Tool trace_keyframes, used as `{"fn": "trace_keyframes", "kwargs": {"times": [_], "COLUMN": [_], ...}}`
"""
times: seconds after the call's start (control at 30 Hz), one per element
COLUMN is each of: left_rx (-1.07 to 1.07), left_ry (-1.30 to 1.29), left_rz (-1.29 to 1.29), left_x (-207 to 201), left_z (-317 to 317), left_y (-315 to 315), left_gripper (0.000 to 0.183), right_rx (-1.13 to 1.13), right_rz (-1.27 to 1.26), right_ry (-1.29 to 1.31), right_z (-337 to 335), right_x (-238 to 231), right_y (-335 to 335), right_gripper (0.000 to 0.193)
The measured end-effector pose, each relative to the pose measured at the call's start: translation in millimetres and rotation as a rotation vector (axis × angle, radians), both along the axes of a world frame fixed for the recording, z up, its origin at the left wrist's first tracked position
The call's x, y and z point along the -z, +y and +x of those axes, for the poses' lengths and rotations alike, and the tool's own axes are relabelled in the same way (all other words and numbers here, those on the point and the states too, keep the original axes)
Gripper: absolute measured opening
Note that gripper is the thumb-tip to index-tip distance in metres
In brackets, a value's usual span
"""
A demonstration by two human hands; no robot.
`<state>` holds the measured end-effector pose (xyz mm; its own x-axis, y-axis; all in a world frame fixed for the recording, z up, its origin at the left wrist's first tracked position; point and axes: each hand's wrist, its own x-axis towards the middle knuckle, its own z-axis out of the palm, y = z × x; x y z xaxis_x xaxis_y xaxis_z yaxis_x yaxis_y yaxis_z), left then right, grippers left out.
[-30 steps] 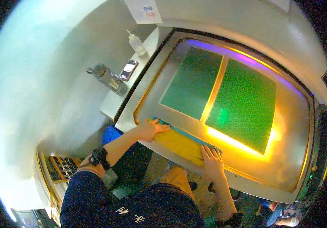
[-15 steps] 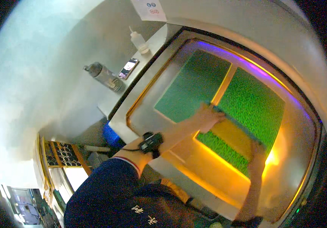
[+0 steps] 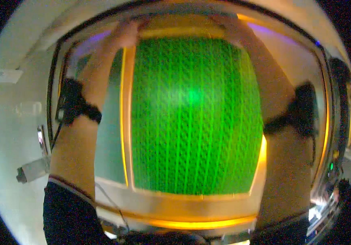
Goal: Placing and exposing printing plates in an LED exposure machine.
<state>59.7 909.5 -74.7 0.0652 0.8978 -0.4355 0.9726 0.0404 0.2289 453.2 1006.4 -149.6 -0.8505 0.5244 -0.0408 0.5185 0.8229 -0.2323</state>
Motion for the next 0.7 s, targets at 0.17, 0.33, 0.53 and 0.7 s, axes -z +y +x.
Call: {"fn": "trace_keyframes", "kwargs": {"times": [0.17,0.33,0.53,0.7], "left_rx": [-0.092,-0.1,0.101,0.017], "left_ry": [0.229,0.257,0.086,0.117], "left_rz": [0.443,0.332,-0.073,-0.039], "left_x": [17.1,-17.2,-70.9,-56.8], "left_z": [113.9,216.8,481.9,493.6], "left_y": [-119.3,-263.9,-503.9,-442.2], "left_gripper": [0.079,0.081,0.08,0.081], "right_rx": [0.026,-0.002,-0.16,-0.097], "right_rz": [0.203,0.193,-0.303,-0.201], "right_ry": [-0.006,-0.006,-0.053,-0.067], "right_z": [32.4,154.0,422.8,426.7], "right_x": [-42.9,-74.3,-135.0,-129.2], "right_y": [-54.9,-206.3,-428.5,-379.2], "right_gripper": [0.081,0.075,0.06,0.062]}}
